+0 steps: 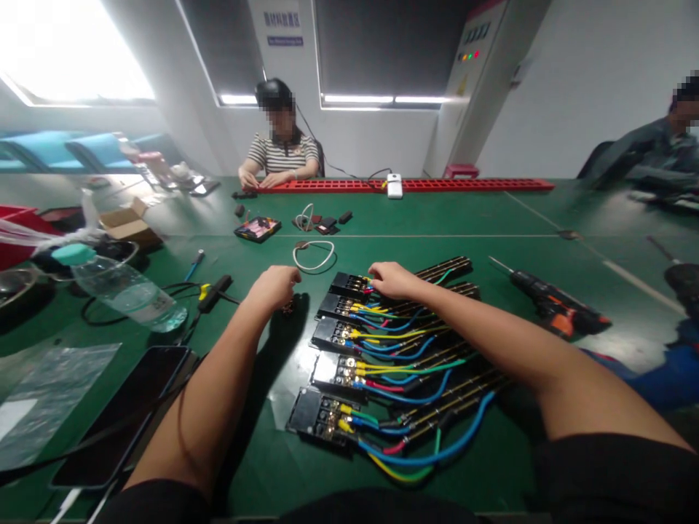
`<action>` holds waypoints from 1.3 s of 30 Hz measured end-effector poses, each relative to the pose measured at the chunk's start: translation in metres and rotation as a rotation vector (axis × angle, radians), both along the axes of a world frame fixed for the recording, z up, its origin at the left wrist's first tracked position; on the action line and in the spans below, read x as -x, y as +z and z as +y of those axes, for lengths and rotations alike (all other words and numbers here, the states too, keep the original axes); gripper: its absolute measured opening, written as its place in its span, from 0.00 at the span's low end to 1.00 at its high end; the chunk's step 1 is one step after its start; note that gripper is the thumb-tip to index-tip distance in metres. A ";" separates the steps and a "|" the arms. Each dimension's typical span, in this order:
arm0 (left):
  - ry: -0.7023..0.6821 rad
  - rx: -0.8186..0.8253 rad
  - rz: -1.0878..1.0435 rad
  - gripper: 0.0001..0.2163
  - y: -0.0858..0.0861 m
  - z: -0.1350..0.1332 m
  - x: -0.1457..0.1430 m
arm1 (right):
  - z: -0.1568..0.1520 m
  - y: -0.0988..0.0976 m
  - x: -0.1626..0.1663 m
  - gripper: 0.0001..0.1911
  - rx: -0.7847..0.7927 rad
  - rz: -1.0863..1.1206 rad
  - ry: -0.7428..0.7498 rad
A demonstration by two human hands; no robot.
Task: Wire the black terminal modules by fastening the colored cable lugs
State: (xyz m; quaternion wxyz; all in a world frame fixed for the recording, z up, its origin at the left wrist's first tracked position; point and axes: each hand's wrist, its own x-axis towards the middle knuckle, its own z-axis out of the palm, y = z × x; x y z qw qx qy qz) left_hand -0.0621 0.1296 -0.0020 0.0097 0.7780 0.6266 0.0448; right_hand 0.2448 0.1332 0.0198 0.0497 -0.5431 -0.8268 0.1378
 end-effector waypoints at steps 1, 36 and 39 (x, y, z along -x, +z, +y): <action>0.020 0.024 0.013 0.15 -0.001 -0.002 0.006 | -0.001 -0.001 0.001 0.14 0.002 0.001 0.004; 0.019 0.032 -0.213 0.06 0.022 -0.011 0.010 | 0.008 -0.002 -0.001 0.14 0.077 -0.020 0.019; -0.079 -0.003 -0.356 0.04 0.026 -0.012 -0.008 | 0.009 -0.004 0.000 0.14 0.075 -0.019 0.013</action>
